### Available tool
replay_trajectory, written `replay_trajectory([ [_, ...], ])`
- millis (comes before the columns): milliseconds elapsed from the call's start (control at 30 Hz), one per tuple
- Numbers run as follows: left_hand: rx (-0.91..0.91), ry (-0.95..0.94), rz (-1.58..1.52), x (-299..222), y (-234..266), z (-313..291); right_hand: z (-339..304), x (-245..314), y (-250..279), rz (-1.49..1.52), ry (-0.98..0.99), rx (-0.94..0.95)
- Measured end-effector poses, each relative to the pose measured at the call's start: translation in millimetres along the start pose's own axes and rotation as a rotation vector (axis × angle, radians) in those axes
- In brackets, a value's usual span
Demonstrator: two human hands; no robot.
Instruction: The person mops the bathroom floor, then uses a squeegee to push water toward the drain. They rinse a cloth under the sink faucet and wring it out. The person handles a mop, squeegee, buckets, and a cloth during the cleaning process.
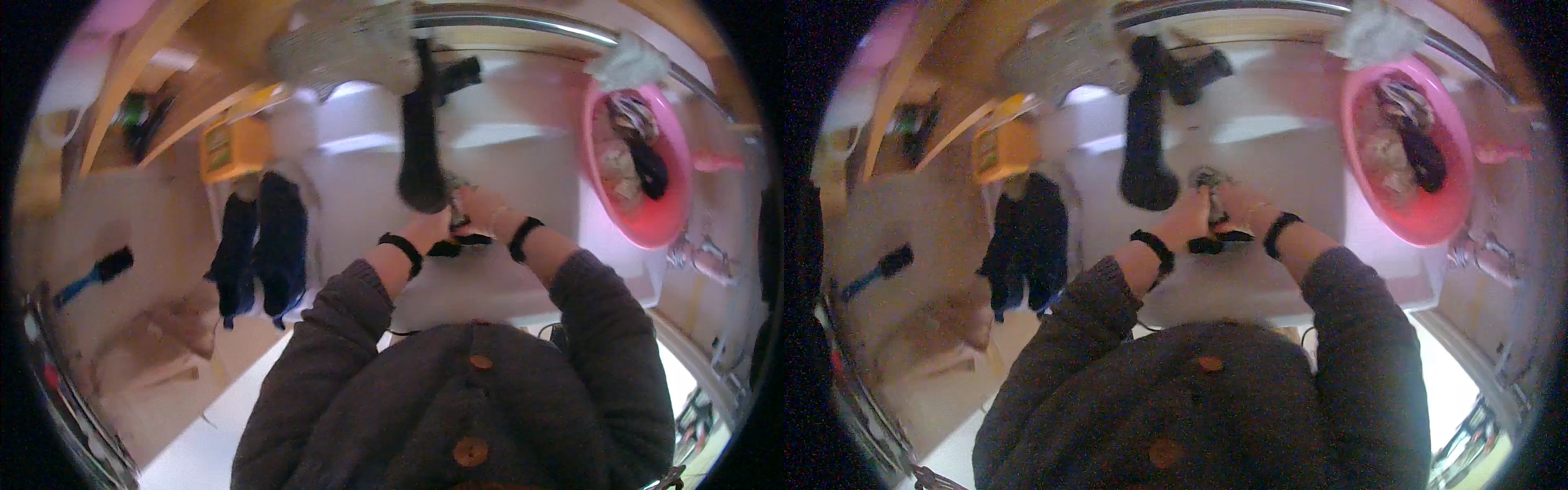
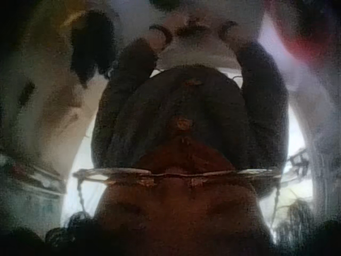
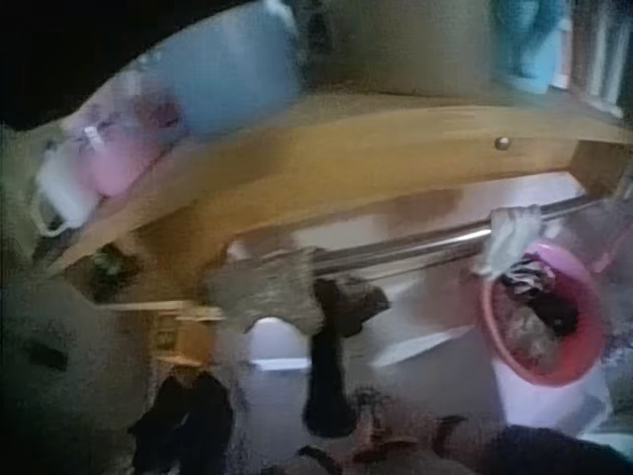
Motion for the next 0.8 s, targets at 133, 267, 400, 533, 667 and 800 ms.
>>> replay_trajectory([
  [133,-0.016,0.276,-0.154,-3,48,-42,-17,17,10,-0.029,-0.041,-0.111],
  [267,-0.165,0.377,-0.187,6,109,-104,-36,48,33,-0.192,0.043,-0.437],
  [400,-0.147,0.387,-0.237,9,151,-165,-52,76,44,-0.254,0.086,-0.477],
  [533,-0.575,0.597,-0.136,45,220,-259,-63,95,40,-0.384,0.126,-0.329],
  [667,-0.594,1.017,0.161,85,235,-344,-70,111,29,-0.083,0.321,-0.249],
  [800,-0.299,1.094,0.121,120,195,-344,-73,121,16,-0.041,0.419,-0.214],
])
Point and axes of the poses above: each hand's wrist, its own z-axis towards the middle knuckle, its own y-axis out of the back of the hand, x = y × z, the point moved 6 cm from there along z, towards the middle knuckle, and after that the axes turned 6 degrees about z, right-handed, at the moved point
